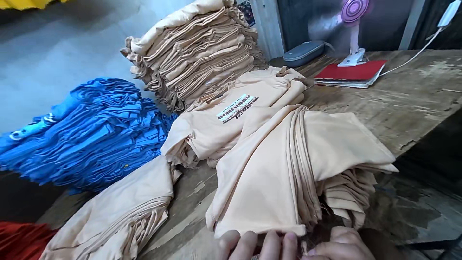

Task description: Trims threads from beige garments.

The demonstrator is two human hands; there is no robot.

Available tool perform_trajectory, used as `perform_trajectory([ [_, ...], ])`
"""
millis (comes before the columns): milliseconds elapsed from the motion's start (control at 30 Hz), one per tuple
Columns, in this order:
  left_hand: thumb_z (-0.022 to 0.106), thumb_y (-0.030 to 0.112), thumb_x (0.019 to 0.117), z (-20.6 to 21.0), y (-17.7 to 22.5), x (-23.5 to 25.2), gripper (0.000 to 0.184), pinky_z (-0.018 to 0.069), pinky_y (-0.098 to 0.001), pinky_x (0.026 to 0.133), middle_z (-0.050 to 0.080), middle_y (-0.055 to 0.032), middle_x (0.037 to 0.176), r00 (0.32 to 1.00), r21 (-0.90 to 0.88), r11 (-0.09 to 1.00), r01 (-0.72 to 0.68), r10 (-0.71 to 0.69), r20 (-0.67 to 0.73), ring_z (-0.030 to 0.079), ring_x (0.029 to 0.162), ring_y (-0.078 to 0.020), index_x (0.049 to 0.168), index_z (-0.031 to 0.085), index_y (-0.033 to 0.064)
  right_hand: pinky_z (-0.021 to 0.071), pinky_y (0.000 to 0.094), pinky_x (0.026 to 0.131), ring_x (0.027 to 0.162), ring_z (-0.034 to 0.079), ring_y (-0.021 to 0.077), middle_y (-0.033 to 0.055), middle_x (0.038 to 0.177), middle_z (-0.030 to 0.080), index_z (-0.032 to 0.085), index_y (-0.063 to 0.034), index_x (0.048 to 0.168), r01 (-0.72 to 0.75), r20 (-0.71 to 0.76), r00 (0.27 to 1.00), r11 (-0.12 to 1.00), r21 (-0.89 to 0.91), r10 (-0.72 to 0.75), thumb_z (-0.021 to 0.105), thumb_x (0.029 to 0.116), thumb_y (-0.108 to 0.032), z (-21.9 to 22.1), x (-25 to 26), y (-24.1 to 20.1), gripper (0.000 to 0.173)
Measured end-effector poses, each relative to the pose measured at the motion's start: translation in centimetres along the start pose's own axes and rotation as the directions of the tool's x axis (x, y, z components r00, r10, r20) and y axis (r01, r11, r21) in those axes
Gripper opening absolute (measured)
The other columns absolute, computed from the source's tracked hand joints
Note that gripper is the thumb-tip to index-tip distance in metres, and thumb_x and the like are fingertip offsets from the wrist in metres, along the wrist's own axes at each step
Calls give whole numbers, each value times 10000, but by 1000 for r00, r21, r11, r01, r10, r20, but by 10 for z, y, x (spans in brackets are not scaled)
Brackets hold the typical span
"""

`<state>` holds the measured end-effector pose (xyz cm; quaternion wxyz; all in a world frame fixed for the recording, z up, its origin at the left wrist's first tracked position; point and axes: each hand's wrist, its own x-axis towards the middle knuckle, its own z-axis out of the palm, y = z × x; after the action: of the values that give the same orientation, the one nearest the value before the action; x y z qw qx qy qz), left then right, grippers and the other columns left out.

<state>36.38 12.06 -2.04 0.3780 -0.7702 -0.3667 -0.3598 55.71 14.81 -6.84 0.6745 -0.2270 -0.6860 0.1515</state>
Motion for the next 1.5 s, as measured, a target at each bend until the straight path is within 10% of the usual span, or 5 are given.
perform_trajectory([
  [200,742,406,926,-2,-30,7,260,505,-339,807,660,13,944,899,-300,862,409,-325,293,623,886,-126,1113,717,227,513,278,910,944,634,92,-24,920,685,756,-164,964,-48,60,997,990,-131,56,761,933,-184,-11,4,19,37],
  [367,669,42,948,-28,-91,-7,252,445,-147,653,551,76,915,632,-285,692,663,-722,-283,509,734,33,1145,514,15,434,340,995,1055,590,105,-41,980,688,765,-250,875,3,243,968,967,-255,61,740,924,-479,-47,22,39,235],
  [800,750,437,924,-10,-34,-16,452,540,-187,825,629,-44,1099,772,-328,700,635,-558,304,613,1008,-45,1254,693,134,577,380,801,927,673,213,149,1037,701,799,-76,927,-164,658,686,947,-276,311,795,899,-190,-115,68,19,117],
  [1267,702,181,973,7,-26,7,77,549,-223,811,717,23,1067,881,-540,695,474,-365,302,653,962,-69,1027,756,184,488,262,882,981,570,117,25,1034,560,576,-168,1024,-5,-21,1000,931,-366,-2,777,894,-338,17,31,0,294],
  [1500,591,120,1025,19,-36,23,151,516,-156,592,696,24,893,735,-618,452,643,-590,334,610,692,-13,1084,719,65,605,215,671,813,699,70,25,964,726,639,2,1170,-241,-12,962,864,441,274,643,1002,-98,37,62,22,195],
])
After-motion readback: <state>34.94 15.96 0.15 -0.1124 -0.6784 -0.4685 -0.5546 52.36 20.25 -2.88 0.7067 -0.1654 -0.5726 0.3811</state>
